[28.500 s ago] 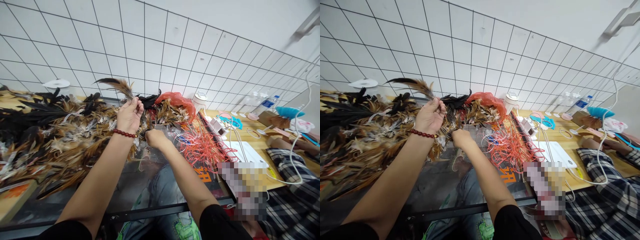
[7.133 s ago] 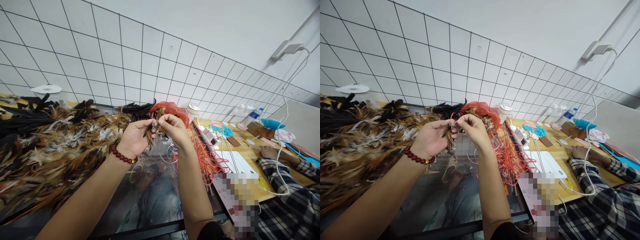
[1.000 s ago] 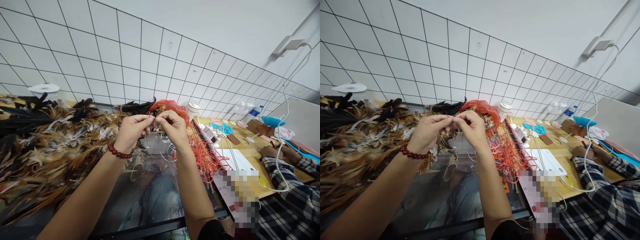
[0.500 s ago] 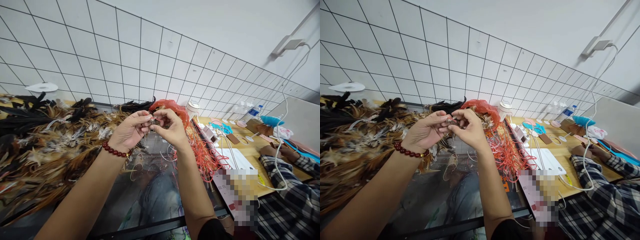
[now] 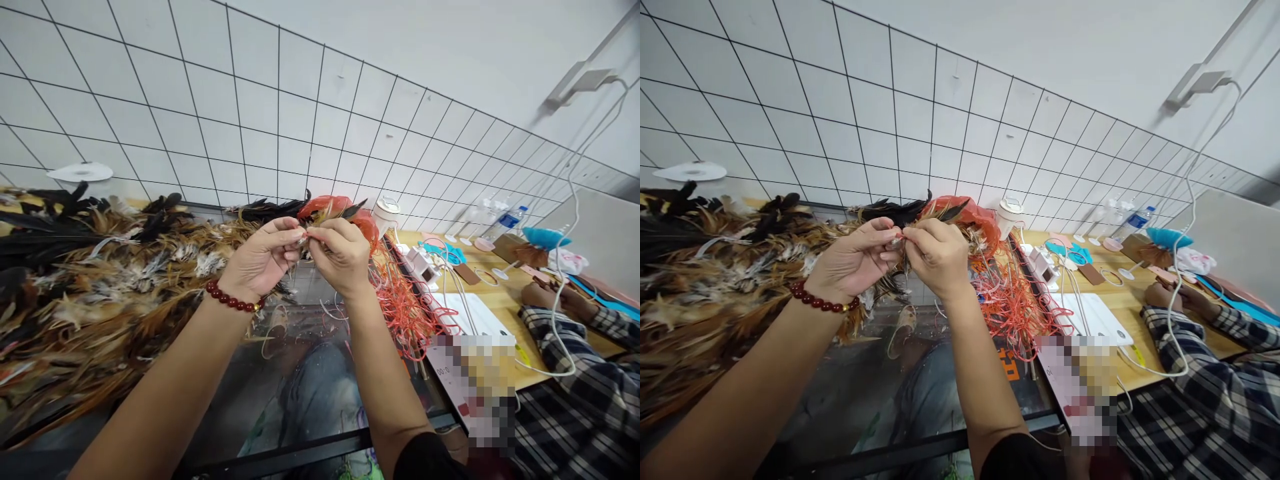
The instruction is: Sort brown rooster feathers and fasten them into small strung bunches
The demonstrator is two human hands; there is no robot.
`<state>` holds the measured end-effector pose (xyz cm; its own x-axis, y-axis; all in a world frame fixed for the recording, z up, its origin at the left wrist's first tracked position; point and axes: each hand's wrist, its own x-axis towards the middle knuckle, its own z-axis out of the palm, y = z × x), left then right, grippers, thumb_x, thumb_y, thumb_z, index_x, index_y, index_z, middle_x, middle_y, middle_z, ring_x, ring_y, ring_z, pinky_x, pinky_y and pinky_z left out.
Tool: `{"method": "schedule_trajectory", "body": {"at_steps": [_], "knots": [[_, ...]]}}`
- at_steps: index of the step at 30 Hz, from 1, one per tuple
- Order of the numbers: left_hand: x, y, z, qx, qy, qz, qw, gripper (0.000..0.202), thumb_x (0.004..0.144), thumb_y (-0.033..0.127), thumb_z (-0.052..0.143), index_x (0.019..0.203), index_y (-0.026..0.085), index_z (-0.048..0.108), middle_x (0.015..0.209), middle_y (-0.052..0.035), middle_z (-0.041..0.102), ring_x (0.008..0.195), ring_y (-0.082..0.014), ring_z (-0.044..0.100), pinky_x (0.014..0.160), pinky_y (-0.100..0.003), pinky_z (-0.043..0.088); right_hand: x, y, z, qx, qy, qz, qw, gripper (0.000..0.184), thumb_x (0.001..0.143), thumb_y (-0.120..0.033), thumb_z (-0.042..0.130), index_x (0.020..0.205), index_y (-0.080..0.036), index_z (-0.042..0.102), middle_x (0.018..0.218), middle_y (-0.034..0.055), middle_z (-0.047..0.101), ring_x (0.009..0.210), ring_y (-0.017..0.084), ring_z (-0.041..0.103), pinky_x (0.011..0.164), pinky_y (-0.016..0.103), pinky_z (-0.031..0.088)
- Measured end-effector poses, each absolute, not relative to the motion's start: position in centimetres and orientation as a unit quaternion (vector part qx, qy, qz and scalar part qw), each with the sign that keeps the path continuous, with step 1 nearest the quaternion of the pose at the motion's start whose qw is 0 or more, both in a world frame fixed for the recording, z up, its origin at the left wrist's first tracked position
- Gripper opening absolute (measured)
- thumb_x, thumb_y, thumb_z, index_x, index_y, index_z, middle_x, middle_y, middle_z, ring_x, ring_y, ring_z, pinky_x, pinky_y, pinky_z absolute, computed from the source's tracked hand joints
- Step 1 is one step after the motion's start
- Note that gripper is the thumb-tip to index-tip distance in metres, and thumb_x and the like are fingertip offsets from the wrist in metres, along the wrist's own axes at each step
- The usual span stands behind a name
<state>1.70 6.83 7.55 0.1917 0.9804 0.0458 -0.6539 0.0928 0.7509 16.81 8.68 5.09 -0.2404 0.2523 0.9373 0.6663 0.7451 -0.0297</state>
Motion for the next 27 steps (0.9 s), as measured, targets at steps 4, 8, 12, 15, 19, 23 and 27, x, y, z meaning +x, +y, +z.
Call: {"method": "schedule_trajectory", "body": {"at_steps": [4, 8, 12, 15, 19, 23, 27], "knots": [[2.0, 6.5, 7.6, 0.420, 0.314, 0.668, 0.528, 0.024, 0.054, 0.011, 0.082, 0.074, 0.013, 0.068, 0.065, 0.0004, 0.063, 0.059, -0.0070, 0.056, 0.051, -0.016, 0.044, 16.7, 8.8, 4.9, -0.311, -0.773, -0.217, 0.509, 0.013, 0.091, -0.021, 0.057, 0.088, -0.021, 0.069, 0.086, 0.0028, 0.070, 0.081, 0.013, 0.063, 0.074, 0.030, 0.042], [1.9, 6.0, 7.7, 0.505, 0.372, 0.684, 0.374, 0.023, 0.058, 0.011, 0.078, 0.079, 0.013, 0.071, 0.069, -0.0011, 0.065, 0.066, -0.0103, 0.060, 0.064, -0.021, 0.050, 16.4, 8.7, 4.8, -0.317, -0.787, -0.191, 0.493, 0.013, 0.092, -0.022, 0.056, 0.090, -0.022, 0.069, 0.087, 0.0039, 0.070, 0.084, 0.016, 0.063, 0.075, 0.032, 0.040], [2.0, 5.7, 7.5, 0.551, 0.402, 0.683, 0.261, 0.020, 0.065, 0.007, 0.070, 0.083, 0.016, 0.073, 0.072, -0.0005, 0.066, 0.066, -0.0100, 0.060, 0.065, -0.020, 0.051, 16.1, 8.6, 4.6, -0.313, -0.791, -0.125, 0.511, 0.013, 0.091, -0.023, 0.057, 0.091, -0.025, 0.070, 0.089, 0.0046, 0.070, 0.086, 0.018, 0.062, 0.078, 0.034, 0.041], [2.3, 5.8, 7.1, 0.547, 0.387, 0.704, 0.237, 0.019, 0.069, 0.008, 0.068, 0.085, 0.017, 0.073, 0.081, -0.0015, 0.068, 0.071, -0.0108, 0.064, 0.069, -0.020, 0.053, 16.0, 8.5, 4.6, -0.325, -0.782, -0.081, 0.526, 0.014, 0.090, -0.024, 0.057, 0.090, -0.026, 0.071, 0.091, 0.0054, 0.069, 0.090, 0.019, 0.061, 0.082, 0.036, 0.043], [2.8, 5.9, 6.7, 0.523, 0.368, 0.731, 0.240, 0.017, 0.071, 0.010, 0.071, 0.085, 0.018, 0.072, 0.084, -0.0019, 0.069, 0.074, -0.0116, 0.066, 0.071, -0.021, 0.054, 16.0, 7.9, 5.1, -0.325, -0.763, -0.037, 0.558, 0.013, 0.086, -0.023, 0.060, 0.090, -0.024, 0.072, 0.090, 0.0052, 0.067, 0.087, 0.019, 0.061, 0.083, 0.038, 0.045], [3.1, 5.8, 6.5, 0.527, 0.357, 0.736, 0.229, 0.015, 0.071, 0.011, 0.073, 0.083, 0.019, 0.073, 0.083, -0.0021, 0.070, 0.077, -0.0133, 0.067, 0.075, -0.024, 0.056, 16.0, 7.5, 5.9, -0.317, -0.735, 0.011, 0.599, 0.013, 0.087, -0.024, 0.058, 0.086, -0.022, 0.071, 0.082, 0.0037, 0.064, 0.075, 0.015, 0.059, 0.072, 0.032, 0.048], [3.1, 5.7, 6.3, 0.541, 0.349, 0.737, 0.208, 0.015, 0.071, 0.011, 0.073, 0.082, 0.020, 0.073, 0.084, -0.0020, 0.070, 0.080, -0.0140, 0.066, 0.079, -0.026, 0.056, 16.0, 7.4, 6.4, -0.322, -0.740, 0.066, 0.587, 0.013, 0.087, -0.025, 0.059, 0.091, -0.022, 0.071, 0.080, 0.0020, 0.064, 0.071, 0.013, 0.056, 0.069, 0.029, 0.048]]}}
